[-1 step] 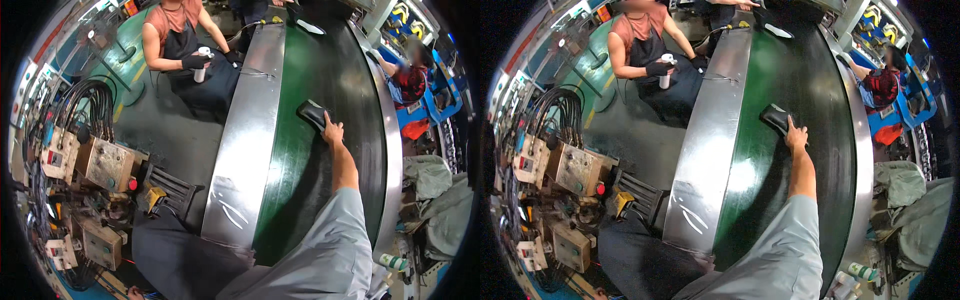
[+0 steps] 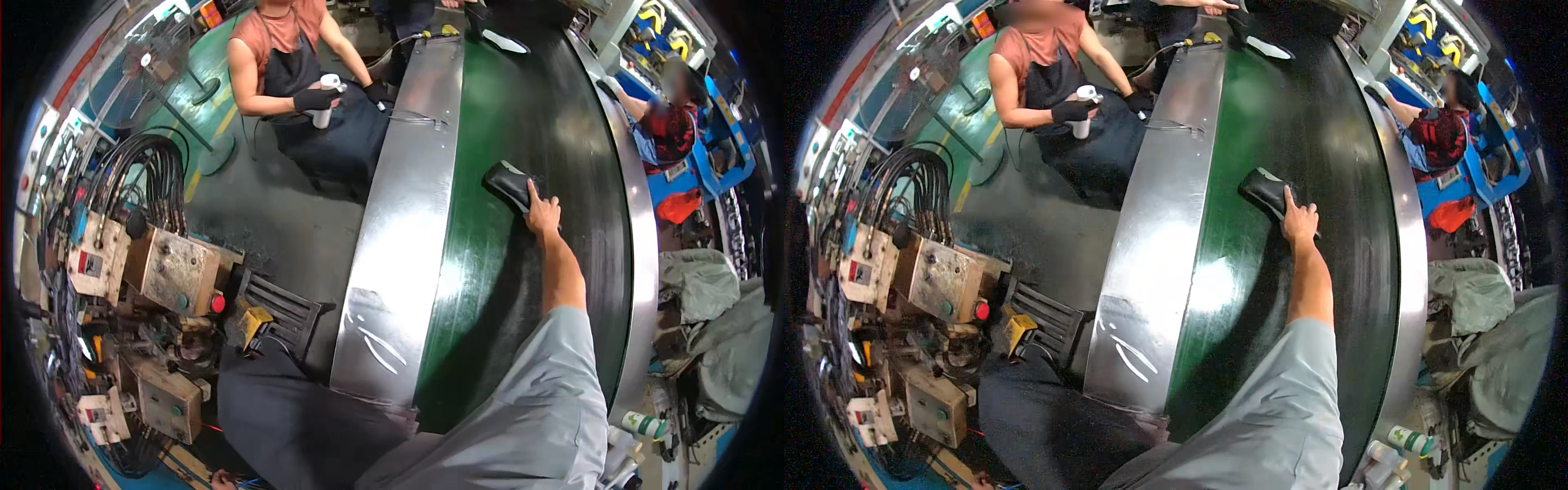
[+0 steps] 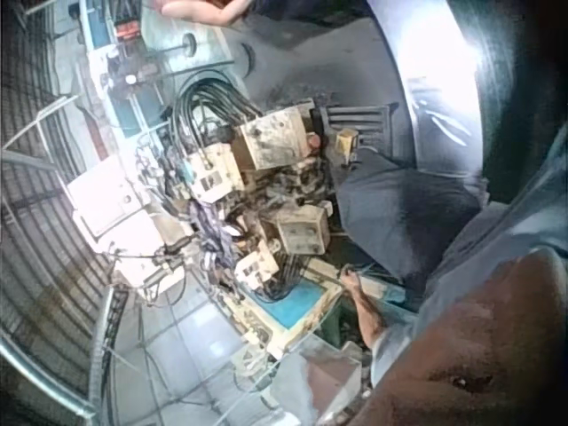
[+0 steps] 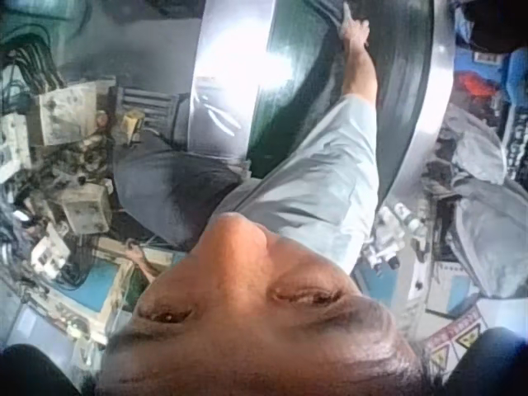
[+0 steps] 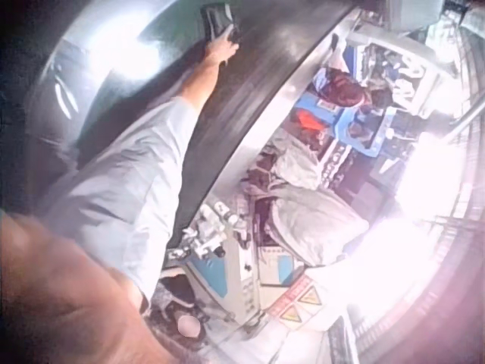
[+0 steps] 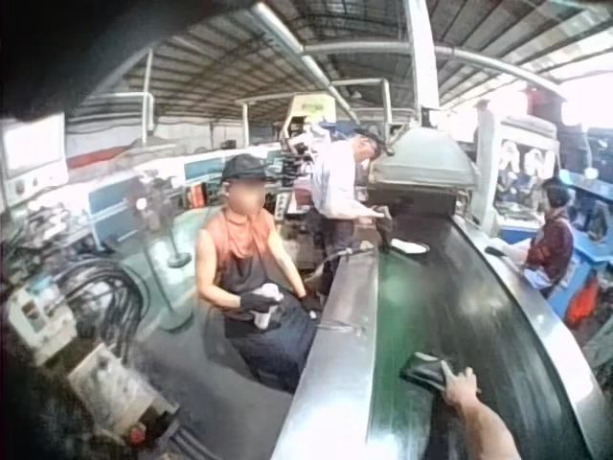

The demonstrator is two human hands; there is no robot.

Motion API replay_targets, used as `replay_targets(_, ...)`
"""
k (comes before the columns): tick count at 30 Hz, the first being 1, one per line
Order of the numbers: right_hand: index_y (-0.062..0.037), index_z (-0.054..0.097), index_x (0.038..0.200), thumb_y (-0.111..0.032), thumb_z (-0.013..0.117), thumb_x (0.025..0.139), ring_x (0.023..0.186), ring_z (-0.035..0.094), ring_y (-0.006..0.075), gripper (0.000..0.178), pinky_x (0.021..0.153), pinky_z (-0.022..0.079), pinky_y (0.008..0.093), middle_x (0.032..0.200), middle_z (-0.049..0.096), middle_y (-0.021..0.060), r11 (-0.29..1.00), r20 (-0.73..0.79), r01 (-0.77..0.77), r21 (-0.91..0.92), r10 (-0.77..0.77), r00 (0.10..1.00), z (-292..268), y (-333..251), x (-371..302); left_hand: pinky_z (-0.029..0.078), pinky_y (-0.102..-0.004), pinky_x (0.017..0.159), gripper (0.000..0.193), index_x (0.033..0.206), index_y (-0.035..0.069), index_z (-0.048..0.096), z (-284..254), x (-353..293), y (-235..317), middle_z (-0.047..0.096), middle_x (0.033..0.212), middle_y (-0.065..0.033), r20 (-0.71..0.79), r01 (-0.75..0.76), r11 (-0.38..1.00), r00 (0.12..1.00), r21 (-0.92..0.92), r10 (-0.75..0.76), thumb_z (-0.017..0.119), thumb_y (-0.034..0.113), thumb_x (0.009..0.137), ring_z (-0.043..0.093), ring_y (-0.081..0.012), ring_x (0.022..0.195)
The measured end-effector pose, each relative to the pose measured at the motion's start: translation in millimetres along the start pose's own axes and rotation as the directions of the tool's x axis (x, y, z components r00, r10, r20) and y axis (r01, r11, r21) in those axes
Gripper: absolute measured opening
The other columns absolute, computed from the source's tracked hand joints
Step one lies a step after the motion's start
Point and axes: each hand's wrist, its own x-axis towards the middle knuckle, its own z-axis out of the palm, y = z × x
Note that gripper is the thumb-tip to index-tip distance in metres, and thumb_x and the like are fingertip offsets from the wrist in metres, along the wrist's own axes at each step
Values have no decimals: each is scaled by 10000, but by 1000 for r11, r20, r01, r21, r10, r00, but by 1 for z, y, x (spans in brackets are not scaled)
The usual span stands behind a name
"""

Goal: Placing shoe uppers and soles into a lasting machine to shape and attach them.

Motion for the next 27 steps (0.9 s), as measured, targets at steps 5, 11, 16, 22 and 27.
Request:
replay_targets(5,-243,176,1745,-410,854,826,1324,625,463,1154,1129,500,502,1400,671,287,923,24,-6,385,-3,1000,10,-5,-39,541,-331,809,200,1094,23,722,8,30,4,700,941,-87,-93,100,959,987,-267,-129,573,106,988,632,-197,837)
replay_targets(11,-33,188,1717,-375,857,823,1390,603,420,1168,1153,487,429,1508,578,341,689,-24,-35,723,75,997,55,-22,-136,586,-359,860,278,1267,-81,676,66,112,53,715,1069,-131,-63,157,889,977,-430,-203,494,58,1109,693,-204,968)
replay_targets(16,1,223,1704,-288,874,855,1261,670,344,1109,1035,554,424,1449,626,277,360,177,-192,913,75,981,56,-58,-243,584,-395,1039,327,1372,-96,643,115,165,154,712,1308,-202,50,41,738,999,-674,-9,511,100,1146,710,-257,1140)
replay_targets(22,39,483,1475,-184,841,930,1007,717,235,689,863,609,412,1179,708,127,-8,349,-359,933,-219,911,2,-155,-379,558,-375,1064,375,1470,-51,585,118,188,288,693,1328,-184,59,-74,490,966,-869,252,563,64,1113,702,-256,1213)
replay_targets(27,35,532,1489,-173,820,939,1052,666,175,655,935,558,350,1193,695,91,151,277,-235,960,-597,753,-60,-279,-499,572,-347,990,505,1537,55,560,82,192,330,615,1431,-146,-52,-281,537,915,-795,401,671,71,1044,692,-239,1165)
